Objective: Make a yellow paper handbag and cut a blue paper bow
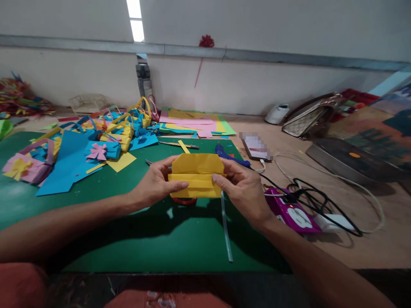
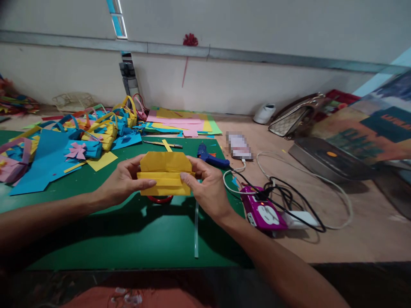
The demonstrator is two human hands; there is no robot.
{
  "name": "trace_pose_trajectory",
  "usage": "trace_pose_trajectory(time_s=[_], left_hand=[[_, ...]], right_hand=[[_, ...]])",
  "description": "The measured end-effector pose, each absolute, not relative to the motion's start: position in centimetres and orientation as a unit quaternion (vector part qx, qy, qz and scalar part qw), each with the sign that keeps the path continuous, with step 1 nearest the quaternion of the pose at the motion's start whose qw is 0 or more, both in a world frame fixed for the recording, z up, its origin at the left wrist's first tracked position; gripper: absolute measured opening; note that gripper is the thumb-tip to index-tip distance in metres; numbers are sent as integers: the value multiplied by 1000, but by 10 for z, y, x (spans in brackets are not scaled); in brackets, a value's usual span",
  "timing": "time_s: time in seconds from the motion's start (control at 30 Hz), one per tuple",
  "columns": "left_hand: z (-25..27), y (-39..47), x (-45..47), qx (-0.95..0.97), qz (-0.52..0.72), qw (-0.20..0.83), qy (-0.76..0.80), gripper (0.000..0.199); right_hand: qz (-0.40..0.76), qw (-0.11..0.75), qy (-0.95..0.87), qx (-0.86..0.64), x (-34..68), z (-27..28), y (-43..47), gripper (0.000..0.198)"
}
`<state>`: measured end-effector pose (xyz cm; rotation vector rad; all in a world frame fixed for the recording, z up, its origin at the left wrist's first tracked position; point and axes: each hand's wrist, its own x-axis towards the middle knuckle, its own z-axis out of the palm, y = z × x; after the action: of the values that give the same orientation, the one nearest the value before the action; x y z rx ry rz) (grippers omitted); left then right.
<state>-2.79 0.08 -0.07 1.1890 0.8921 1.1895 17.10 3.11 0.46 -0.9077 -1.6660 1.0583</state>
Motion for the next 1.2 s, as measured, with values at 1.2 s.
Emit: trace_pose_trajectory(time_s=[1.2], left_hand=[[3, -5, -30, 629, 507, 394, 439, 33]], right_hand=[[-31, 471, -853, -224, 177, 14, 22, 42]])
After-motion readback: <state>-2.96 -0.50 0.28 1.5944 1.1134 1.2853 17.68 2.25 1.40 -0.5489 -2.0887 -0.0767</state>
